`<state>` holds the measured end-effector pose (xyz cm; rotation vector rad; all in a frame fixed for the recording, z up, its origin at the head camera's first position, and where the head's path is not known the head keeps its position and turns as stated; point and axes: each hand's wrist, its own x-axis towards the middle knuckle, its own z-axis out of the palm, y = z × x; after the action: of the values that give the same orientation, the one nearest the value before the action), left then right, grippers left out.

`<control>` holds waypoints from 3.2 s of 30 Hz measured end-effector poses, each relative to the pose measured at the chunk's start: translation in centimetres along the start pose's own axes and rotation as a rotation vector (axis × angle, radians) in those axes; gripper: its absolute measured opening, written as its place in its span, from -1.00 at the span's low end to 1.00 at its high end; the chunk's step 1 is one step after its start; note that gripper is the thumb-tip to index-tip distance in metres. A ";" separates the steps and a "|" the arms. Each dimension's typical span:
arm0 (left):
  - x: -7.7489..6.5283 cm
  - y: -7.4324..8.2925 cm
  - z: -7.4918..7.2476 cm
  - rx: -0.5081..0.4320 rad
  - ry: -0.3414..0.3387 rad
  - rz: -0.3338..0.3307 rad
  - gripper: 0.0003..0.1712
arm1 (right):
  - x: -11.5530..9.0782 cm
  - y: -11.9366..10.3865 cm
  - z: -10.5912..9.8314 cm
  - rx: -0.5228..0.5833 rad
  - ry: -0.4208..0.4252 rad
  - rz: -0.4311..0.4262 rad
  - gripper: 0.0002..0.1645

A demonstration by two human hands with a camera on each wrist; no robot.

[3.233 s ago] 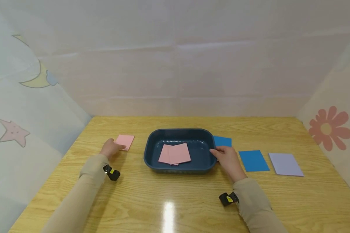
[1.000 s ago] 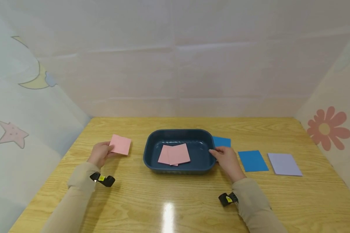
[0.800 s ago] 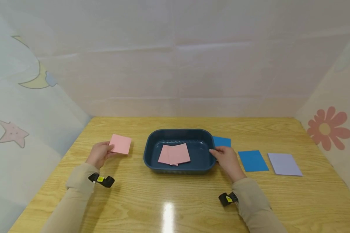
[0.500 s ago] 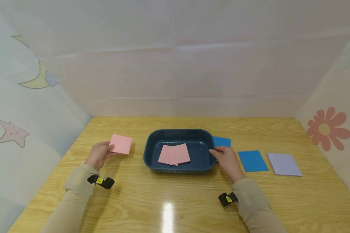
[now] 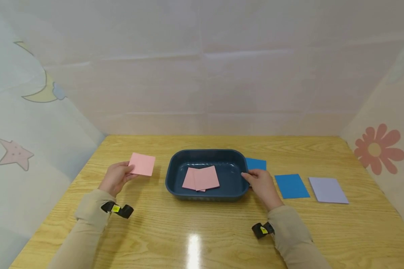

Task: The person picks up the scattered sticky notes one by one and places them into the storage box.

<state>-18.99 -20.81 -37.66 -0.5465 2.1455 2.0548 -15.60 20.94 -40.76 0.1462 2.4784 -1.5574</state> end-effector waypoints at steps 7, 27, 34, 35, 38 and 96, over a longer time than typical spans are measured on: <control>-0.6 0.3 0.4 -0.003 -0.039 0.017 -0.48 | -0.1 -0.1 0.0 -0.008 0.004 -0.006 -0.33; -1.6 0.9 1.5 -0.055 -0.130 0.034 -0.47 | 0.0 -0.1 0.0 -0.002 0.007 0.000 -0.33; -1.7 0.7 2.1 -0.054 -0.148 0.049 -0.48 | -0.1 -0.1 0.0 -0.004 0.012 -0.004 -0.34; -1.7 0.6 2.1 -0.052 -0.152 0.048 -0.48 | -0.1 -0.1 0.0 -0.003 0.011 -0.003 -0.34; -1.6 0.4 2.4 -0.041 -0.154 0.045 -0.51 | -0.1 -0.1 0.0 -0.001 0.009 -0.004 -0.33; -3.1 0.6 6.8 -0.119 -0.266 0.041 -0.52 | -0.2 0.0 0.1 0.005 0.007 -0.016 -0.32</control>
<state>-17.37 -13.52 -36.54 -0.2259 1.9100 2.1477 -15.39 20.88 -40.72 0.1341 2.4870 -1.5726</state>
